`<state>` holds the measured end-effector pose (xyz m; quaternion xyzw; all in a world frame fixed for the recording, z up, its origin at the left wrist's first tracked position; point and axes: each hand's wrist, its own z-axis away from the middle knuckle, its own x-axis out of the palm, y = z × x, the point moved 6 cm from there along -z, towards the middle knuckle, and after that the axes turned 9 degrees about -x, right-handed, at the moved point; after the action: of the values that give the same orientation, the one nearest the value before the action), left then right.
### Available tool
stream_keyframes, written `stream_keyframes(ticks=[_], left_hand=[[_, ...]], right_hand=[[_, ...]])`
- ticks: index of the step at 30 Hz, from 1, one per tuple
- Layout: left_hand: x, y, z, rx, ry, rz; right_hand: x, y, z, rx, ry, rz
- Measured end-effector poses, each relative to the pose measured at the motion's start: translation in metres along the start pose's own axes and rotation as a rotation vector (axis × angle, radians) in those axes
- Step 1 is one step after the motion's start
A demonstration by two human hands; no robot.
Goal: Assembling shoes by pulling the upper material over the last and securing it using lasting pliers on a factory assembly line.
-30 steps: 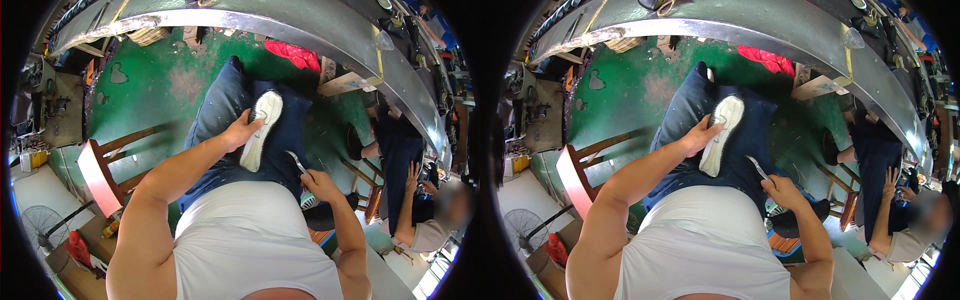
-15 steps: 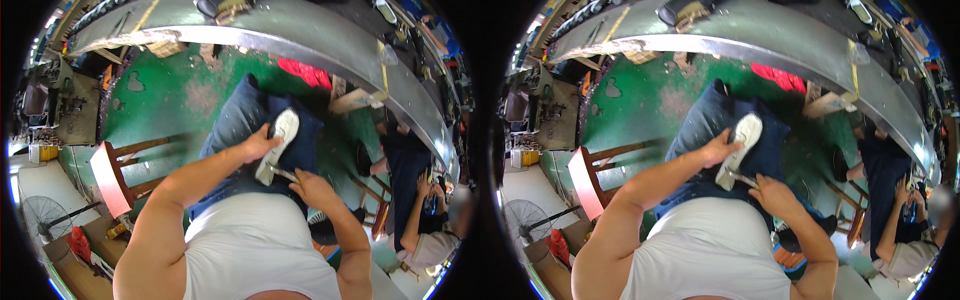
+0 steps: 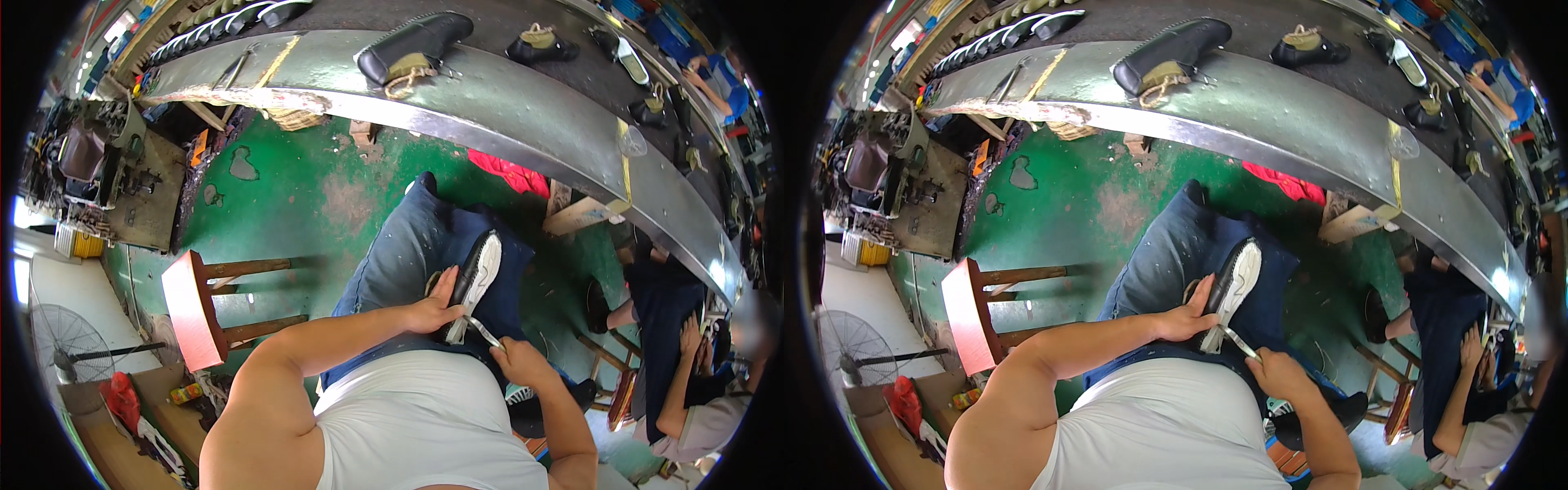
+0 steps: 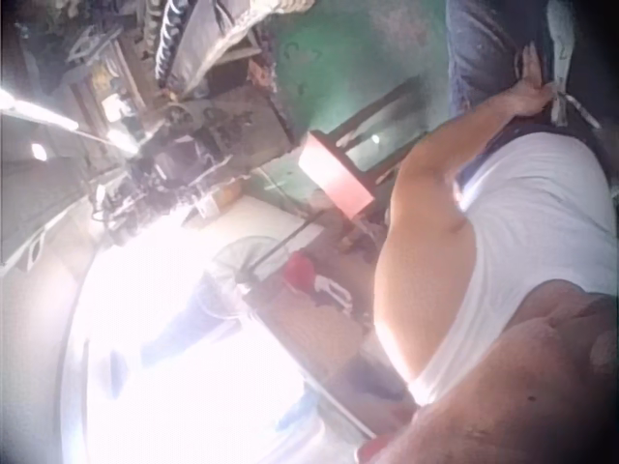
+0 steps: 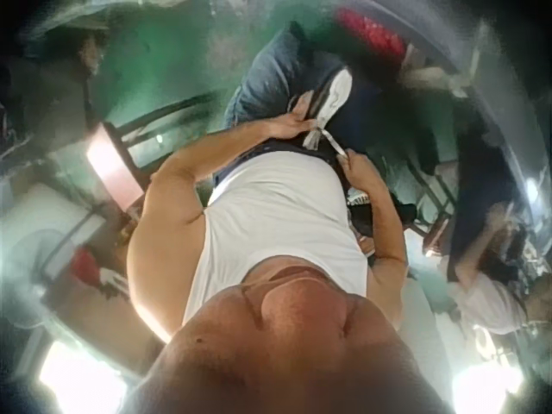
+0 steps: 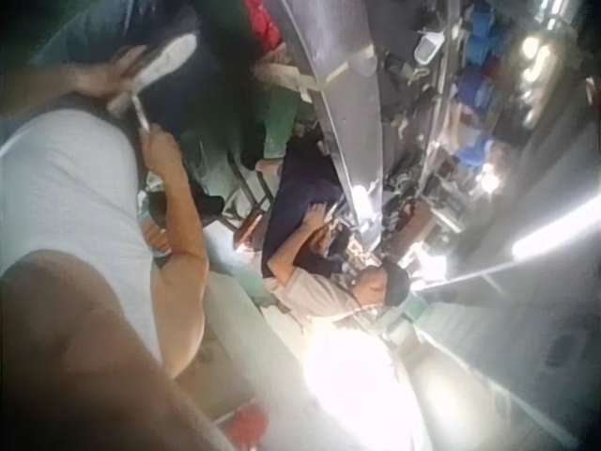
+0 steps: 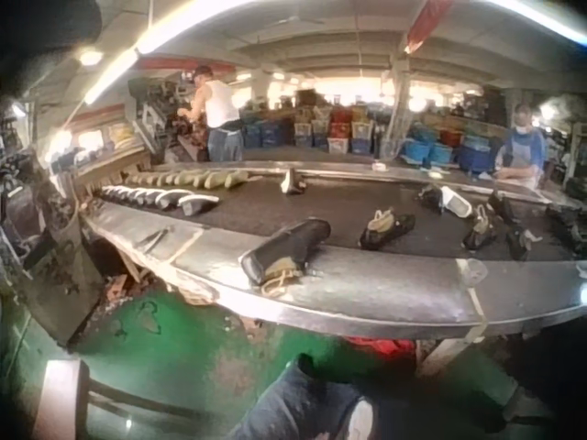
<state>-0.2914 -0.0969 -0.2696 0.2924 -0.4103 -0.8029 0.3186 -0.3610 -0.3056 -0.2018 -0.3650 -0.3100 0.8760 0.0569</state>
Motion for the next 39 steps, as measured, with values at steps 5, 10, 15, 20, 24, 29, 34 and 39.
stream_keyframes(ticks=[5,10,15,20,24,29,34,39], left_hand=[[-0.004,0.005,0.008,-0.073,0.001,-0.038],[-0.009,-0.001,0.005,-0.085,-0.033,0.130],[-0.015,0.017,0.012,-0.066,-0.086,0.018],[-0.025,-0.001,-0.028,-0.118,0.252,0.349],[-0.049,0.004,-0.057,-0.266,0.004,0.627],[-0.135,0.131,-0.030,-0.062,0.066,0.625],[-0.256,0.323,-0.069,0.213,0.309,0.211],[-0.363,0.449,-0.191,0.304,0.489,-0.329]], right_hand=[[-0.023,0.014,-0.007,0.119,-0.174,-0.502],[-0.065,-0.035,-0.008,0.028,0.147,-0.483],[-0.011,-0.012,-0.045,-0.173,0.332,-0.024],[0.001,0.016,-0.036,-0.060,0.371,-0.628],[0.030,0.050,-0.036,-0.005,0.426,-1.077],[0.021,0.055,-0.034,0.051,0.352,-1.226],[0.005,0.064,-0.047,0.107,0.258,-1.239],[-0.003,0.073,-0.060,0.070,0.184,-1.289]])
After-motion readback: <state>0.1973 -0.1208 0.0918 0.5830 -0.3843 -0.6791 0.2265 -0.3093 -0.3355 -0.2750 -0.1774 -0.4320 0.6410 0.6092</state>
